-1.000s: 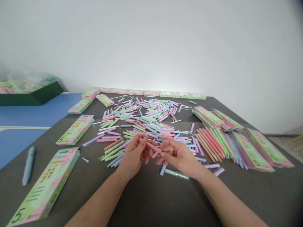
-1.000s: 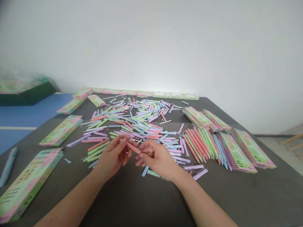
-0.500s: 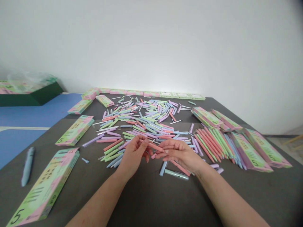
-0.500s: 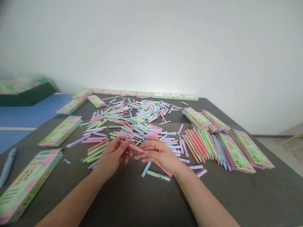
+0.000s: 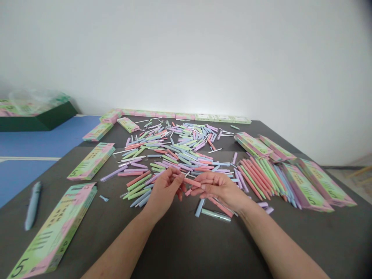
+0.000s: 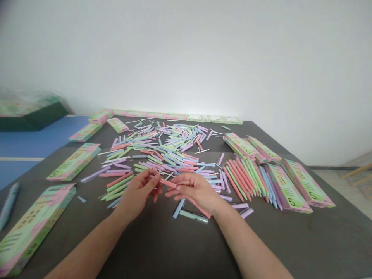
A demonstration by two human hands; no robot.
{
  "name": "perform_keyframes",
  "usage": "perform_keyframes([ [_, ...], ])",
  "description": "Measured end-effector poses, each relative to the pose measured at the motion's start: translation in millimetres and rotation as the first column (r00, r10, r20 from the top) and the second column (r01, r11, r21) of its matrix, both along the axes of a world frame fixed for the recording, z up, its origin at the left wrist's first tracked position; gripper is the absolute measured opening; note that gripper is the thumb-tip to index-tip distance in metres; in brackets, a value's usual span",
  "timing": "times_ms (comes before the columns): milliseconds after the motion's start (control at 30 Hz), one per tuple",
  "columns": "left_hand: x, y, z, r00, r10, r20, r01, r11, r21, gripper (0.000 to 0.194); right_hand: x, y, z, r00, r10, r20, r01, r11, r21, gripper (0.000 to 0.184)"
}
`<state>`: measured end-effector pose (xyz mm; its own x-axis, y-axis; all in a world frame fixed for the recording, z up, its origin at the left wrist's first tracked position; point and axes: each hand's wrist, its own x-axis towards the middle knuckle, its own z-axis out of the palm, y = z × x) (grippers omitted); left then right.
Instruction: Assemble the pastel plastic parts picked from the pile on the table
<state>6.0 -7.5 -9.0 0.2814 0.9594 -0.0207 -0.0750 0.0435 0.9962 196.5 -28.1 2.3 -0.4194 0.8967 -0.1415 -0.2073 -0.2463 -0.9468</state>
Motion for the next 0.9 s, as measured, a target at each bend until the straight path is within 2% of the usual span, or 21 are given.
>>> perform_keyframes([
  [267,-1.6,1.5,-0.3,0.997,0.008,-0.082,-0.005,0.999,0.041,0.024,0.4,1.0,0.2,1.000,-0.014,0.020,0.015,1.000,-0.028,0.025],
  [433,-2.6,1.8,0.5,0.991,-0.032,-0.131,0.035,0.999,0.023,0.025,2.7,2.8,-3.1,1.000,0.026,0.015,-0.025,0.998,-0.057,0.024],
  [733,-1.3,0.3,1.2,0.980,-0.114,-0.163,0.100,0.991,-0.091,0.028,5.2,6.7,-7.0,1.000,-0.009,-0.021,0.007,0.996,-0.088,0.022],
  [900,-1.1,-1.5,2.1,0.959,-0.213,-0.185,0.187,0.971,-0.152,0.032,5.7,5.9,-8.0,1.000,-0.019,-0.019,0.018,0.996,-0.083,0.026],
])
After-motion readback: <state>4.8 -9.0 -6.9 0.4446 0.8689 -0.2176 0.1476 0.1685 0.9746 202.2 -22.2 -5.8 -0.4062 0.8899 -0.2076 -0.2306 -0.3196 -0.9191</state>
